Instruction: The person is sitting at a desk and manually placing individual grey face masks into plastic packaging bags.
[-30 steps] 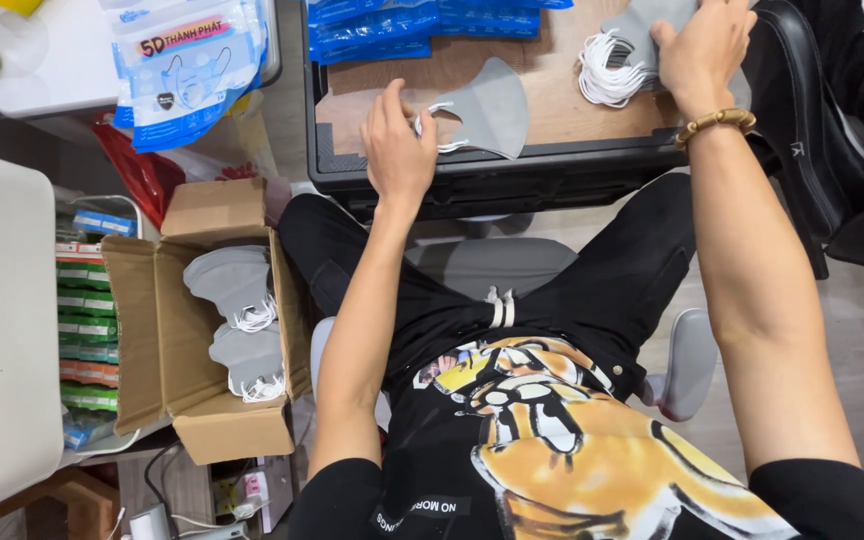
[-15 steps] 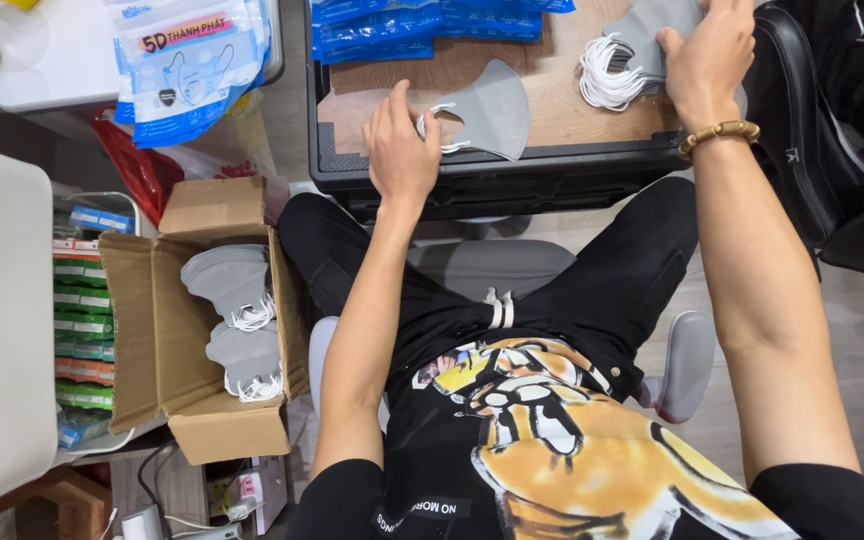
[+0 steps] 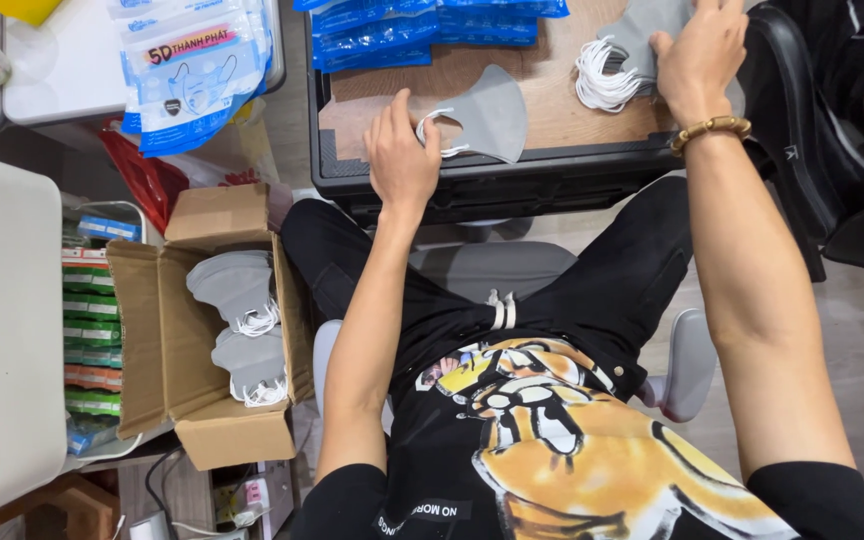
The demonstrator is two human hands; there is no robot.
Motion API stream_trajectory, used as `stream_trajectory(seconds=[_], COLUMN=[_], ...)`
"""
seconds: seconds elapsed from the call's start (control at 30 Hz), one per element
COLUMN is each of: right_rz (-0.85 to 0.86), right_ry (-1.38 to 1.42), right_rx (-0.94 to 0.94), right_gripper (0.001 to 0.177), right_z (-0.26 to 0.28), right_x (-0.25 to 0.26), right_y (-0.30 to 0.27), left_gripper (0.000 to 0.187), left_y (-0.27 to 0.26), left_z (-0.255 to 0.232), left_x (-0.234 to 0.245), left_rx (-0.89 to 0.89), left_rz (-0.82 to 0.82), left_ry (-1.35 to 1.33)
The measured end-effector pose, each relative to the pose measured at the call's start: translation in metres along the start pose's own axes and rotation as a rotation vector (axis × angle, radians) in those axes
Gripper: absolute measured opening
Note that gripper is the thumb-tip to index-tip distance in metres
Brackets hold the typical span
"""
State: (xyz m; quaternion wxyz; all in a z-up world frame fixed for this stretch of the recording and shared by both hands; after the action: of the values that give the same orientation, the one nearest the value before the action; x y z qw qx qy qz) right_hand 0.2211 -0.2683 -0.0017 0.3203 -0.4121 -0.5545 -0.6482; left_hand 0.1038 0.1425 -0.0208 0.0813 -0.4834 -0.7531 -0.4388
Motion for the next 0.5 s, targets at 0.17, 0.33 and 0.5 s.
stream_trajectory(seconds=[0.17,0.33,0.5], right_rz=[-0.061,-0.034,0.015], right_ry=[0.085,0.262,0.376], right_rx=[0.088,0.145,0.185], right_gripper=[0.048,0.025,0.038], right_z=[0.0,0.002,0.012], right_x=[-0.004,0.001,0.023], right_y=[0.003,0.003,0.005], left_gripper=[0.042,0.043,0.042], left_y=[0.0,-0.001,-0.001], left_z=[0.0,0.001,0.002], left_x=[-0.001,-0.001,-0.001], left_rx=[0.008,0.011,0.008], left_rz=[0.005,0.004,-0.003], left_ry=[0.0,0.006,-0.001])
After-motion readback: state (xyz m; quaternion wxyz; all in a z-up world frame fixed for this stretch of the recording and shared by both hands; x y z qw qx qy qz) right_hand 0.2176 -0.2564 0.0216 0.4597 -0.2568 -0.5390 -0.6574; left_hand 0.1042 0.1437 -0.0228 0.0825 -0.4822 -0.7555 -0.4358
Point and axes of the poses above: each hand's wrist, its own y-axis towards the middle knuckle, its own x-axis out of the back of the hand, z = x × y, the point moved 8 cm from there along y, towards the middle knuckle, and after that the axes turned 8 degrees about -y, right-handed, at the moved point
